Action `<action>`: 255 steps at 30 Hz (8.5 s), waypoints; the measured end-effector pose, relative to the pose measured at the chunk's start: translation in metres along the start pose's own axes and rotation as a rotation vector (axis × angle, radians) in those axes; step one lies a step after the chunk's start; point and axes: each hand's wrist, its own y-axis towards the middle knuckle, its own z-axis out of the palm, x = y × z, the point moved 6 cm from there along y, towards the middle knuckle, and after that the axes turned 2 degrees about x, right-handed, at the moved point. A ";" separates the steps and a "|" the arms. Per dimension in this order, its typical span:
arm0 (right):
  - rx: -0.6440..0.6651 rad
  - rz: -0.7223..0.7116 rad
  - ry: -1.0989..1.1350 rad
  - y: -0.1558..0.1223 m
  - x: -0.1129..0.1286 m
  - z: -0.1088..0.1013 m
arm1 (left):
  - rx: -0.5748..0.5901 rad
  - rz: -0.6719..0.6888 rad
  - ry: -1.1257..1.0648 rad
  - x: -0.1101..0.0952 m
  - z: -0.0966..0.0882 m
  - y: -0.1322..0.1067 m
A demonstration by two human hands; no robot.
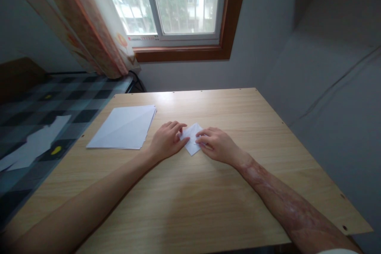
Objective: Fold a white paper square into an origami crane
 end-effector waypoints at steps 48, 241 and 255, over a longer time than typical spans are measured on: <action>-0.002 0.094 0.025 -0.002 -0.009 0.002 | 0.318 0.172 -0.096 -0.002 0.028 -0.005; -0.096 0.193 0.327 0.015 -0.030 0.009 | 0.166 0.180 -0.076 -0.011 0.004 -0.003; 0.059 0.004 0.043 0.016 -0.012 0.006 | 0.136 0.072 -0.093 -0.003 0.005 -0.005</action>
